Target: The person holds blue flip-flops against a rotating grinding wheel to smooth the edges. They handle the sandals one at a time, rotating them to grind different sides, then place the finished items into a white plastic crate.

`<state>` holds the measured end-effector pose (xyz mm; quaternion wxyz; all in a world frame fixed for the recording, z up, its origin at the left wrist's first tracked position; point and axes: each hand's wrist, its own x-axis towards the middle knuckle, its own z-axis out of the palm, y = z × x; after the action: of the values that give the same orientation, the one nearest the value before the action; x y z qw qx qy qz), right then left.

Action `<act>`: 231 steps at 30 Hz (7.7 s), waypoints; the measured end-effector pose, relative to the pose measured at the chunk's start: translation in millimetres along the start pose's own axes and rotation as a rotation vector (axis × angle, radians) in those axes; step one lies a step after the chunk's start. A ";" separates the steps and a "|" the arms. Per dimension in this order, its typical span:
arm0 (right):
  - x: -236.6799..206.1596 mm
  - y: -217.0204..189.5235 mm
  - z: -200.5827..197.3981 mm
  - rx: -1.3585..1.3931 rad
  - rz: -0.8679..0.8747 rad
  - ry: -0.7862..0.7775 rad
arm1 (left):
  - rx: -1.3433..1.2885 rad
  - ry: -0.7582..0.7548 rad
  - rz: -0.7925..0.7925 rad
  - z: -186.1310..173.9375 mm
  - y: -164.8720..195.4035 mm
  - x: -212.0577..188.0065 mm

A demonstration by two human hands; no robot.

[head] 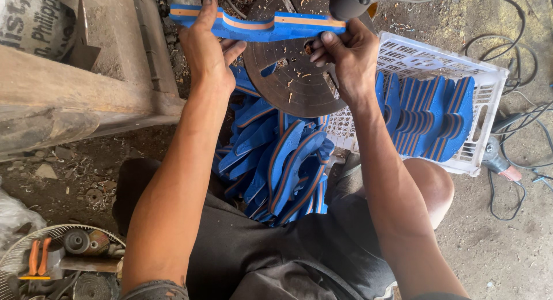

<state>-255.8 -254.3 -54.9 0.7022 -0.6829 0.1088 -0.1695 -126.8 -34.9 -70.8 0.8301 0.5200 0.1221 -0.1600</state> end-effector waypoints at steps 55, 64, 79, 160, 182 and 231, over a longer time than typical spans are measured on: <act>3.3 6.1 -6.3 -0.105 0.002 0.028 | 0.113 0.054 0.083 3.1 2.1 0.4; -27.0 -5.9 -2.6 -0.231 0.168 -0.058 | 0.153 -0.050 0.037 -16.4 4.2 -0.6; -96.0 68.1 -225.9 -0.618 0.795 0.144 | 1.603 -0.863 0.325 29.7 -24.0 -162.0; 3.6 -18.5 -15.3 -0.049 0.070 0.067 | 0.007 -0.065 -0.108 45.7 -26.1 1.1; 1.4 -22.3 -10.6 -0.065 0.030 0.070 | -0.064 -0.063 -0.095 43.7 -27.3 -0.9; 8.3 -20.4 -0.3 -0.058 0.100 0.073 | -0.014 -0.026 -0.211 39.8 -15.1 10.9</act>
<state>-250.1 -258.0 -33.9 0.6854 -0.6899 0.1732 -0.1559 -121.3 -78.5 -70.2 0.8137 0.4966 0.1663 -0.2523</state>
